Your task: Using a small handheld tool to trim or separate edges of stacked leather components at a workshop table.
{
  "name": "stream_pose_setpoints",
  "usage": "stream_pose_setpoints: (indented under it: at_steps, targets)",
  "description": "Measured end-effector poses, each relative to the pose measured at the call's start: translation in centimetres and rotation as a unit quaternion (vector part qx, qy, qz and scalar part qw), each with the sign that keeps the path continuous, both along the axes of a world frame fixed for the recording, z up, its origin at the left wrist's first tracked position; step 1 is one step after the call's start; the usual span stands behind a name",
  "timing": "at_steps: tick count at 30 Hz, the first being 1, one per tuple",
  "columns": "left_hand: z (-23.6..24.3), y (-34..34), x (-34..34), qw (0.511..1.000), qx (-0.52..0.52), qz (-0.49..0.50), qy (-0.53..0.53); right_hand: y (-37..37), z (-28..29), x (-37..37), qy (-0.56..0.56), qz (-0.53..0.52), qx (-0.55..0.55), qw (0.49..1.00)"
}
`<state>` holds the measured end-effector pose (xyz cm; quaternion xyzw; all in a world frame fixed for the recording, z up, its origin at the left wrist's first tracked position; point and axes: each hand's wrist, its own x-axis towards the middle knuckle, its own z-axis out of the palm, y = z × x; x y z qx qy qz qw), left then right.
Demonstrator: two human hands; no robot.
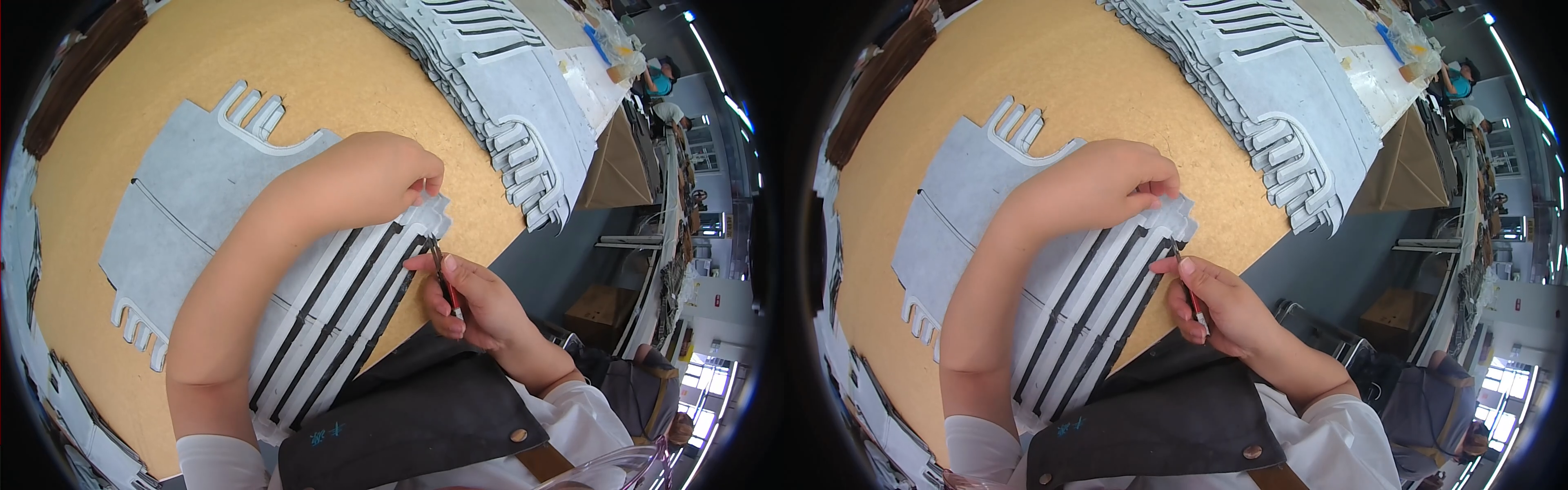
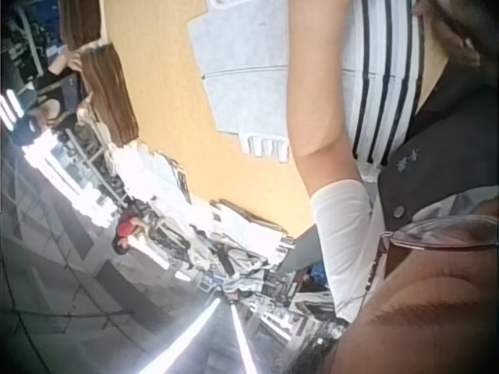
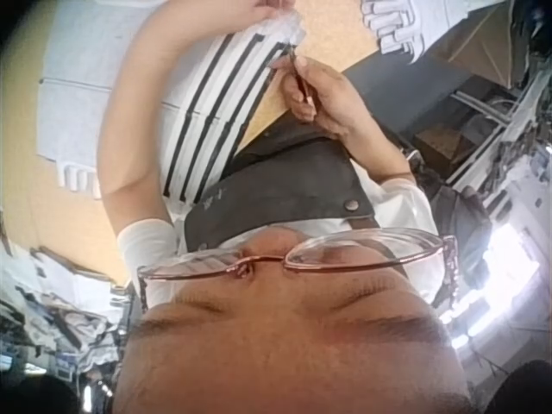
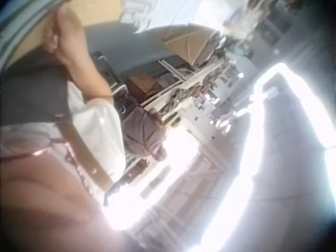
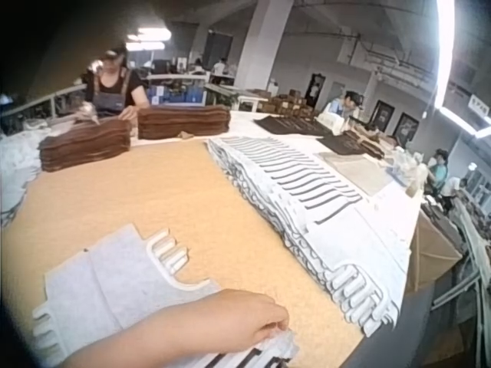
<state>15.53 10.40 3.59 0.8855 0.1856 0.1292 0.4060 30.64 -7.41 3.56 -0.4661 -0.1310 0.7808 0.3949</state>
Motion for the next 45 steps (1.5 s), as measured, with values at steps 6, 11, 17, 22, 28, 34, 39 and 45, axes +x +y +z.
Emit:
stream_pose_setpoints:
  at_steps: [6, 11, 17, 22, 28, 34, 39, 45]
  targets:
    - [-2.2, -0.3, 0.6, 0.992, 0.128, 0.0, -0.011, -0.4, 0.7, -0.1, -0.005, -0.012, 0.003, 1.0]
    - [-2.2, -0.6, 0.8, 0.994, 0.096, -0.004, 0.048, -0.4, 0.6, 0.0, -0.004, -0.015, 0.006, 1.0]
    - [-2.3, -0.5, 0.6, 0.975, 0.21, 0.028, -0.074, -0.4, 0.5, 0.1, 0.0, -0.009, 0.018, 1.0]
    - [1.5, 0.5, -1.0, 0.995, -0.088, -0.051, 0.024, -0.3, 0.2, 0.3, 0.008, -0.014, 0.028, 0.999]
    - [1.0, 0.8, -0.7, 0.986, -0.11, -0.099, 0.071, -0.6, -0.1, -0.1, -0.092, 0.077, 0.082, 0.989]
    - [0.8, 0.8, -0.7, 0.989, -0.124, -0.07, 0.035, 0.2, 0.1, -0.7, -0.112, 0.083, 0.098, 0.985]
    - [0.6, 0.9, -0.6, 0.988, -0.134, -0.074, 0.014, 0.7, 0.3, -0.9, -0.1, 0.07, 0.092, 0.988]
    - [0.4, 0.9, -0.5, 0.988, -0.135, -0.07, 0.012, 0.7, -0.2, -1.3, -0.079, 0.039, 0.097, 0.991]
